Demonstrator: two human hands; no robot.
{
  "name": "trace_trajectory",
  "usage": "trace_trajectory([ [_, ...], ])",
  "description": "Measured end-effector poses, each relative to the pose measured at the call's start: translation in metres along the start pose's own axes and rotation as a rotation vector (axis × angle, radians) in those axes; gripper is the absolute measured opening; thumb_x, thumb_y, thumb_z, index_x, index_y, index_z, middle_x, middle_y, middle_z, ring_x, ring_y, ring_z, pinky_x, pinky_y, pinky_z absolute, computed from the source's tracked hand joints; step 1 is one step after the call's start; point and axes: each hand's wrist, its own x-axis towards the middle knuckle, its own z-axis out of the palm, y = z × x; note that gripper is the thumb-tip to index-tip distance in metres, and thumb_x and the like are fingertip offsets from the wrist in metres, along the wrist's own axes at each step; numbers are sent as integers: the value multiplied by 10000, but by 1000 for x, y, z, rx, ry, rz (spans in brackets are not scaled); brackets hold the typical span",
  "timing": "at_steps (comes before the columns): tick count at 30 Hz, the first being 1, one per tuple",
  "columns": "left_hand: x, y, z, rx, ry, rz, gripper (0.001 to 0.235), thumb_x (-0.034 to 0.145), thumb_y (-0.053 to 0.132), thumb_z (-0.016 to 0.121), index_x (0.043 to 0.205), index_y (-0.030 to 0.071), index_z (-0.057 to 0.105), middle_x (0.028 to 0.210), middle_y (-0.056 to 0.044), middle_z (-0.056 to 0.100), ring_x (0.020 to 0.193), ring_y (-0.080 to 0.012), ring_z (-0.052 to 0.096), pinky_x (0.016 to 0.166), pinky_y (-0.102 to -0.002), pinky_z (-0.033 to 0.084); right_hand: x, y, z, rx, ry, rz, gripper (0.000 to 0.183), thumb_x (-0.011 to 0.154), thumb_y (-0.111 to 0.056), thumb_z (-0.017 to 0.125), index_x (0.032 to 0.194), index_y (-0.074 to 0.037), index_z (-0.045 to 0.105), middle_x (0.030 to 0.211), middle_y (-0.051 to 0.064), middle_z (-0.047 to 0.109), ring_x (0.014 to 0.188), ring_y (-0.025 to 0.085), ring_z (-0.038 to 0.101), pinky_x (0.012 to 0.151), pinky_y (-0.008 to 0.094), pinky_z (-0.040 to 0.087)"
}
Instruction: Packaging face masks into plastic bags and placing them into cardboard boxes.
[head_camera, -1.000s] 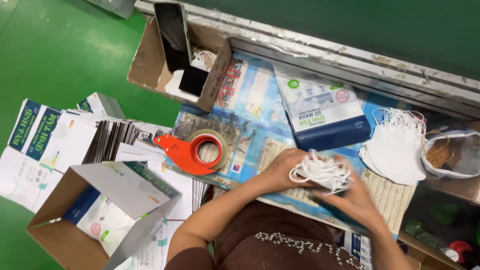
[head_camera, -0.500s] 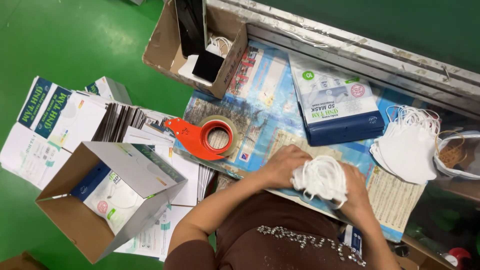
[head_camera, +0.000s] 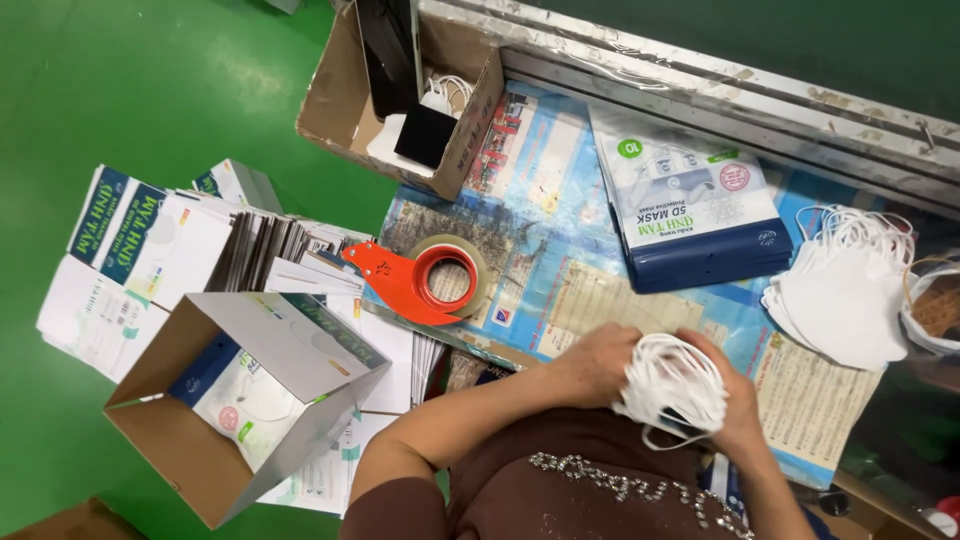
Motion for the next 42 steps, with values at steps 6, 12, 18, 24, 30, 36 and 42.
trace_trajectory([
  [6,18,26,-18,72,-309,131,164,862,154,697,1021,119,680,1038,-66,674,1025,-254,638,868,-414,500,-13,22,-9,351,-316,225,834,730,-257,801,1498,-113,508,1174,121,769,994,221,764,934,366,590],
  [12,87,22,-87,160,380,99,172,956,28,669,1127,25,694,1117,-106,675,1042,-293,684,889,-403,587,-5,15,-26,777,95,198,520,881,-222,730,1325,-6,569,1156,175,713,1047,259,737,956,378,613],
  [18,135,-22,-70,218,361,-43,163,868,64,750,1023,43,708,980,-77,639,934,-271,628,813,-376,543,18,-21,-10,1300,346,536,477,986,-87,606,1404,90,459,1191,253,656,1068,373,696,960,487,604],
  [24,140,-48,-25,335,149,-38,69,741,102,732,775,46,707,872,-77,627,857,-277,621,743,-383,549,11,-31,-9,1257,360,468,443,1020,-95,611,1390,119,493,1162,241,674,1064,335,709,973,451,611],
  [30,150,-38,-12,553,25,-35,39,697,95,711,672,64,712,844,-113,651,812,-281,658,624,-384,553,14,-42,-10,1170,313,443,430,1020,-118,612,1373,106,510,1150,224,685,1041,305,718,962,429,611],
  [36,154,-24,-5,651,-39,-77,66,673,118,700,671,63,737,802,-123,655,737,-269,667,553,-359,533,11,-41,-8,1097,282,424,378,1028,-135,619,1336,80,575,1125,186,714,1018,257,723,942,363,604],
  [42,151,-29,10,667,-4,-83,65,688,118,689,674,64,724,798,-109,645,743,-258,655,577,-357,534,8,-33,-2,1114,283,452,375,1034,-144,624,1336,76,587,1123,178,719,995,241,725,906,341,600],
])
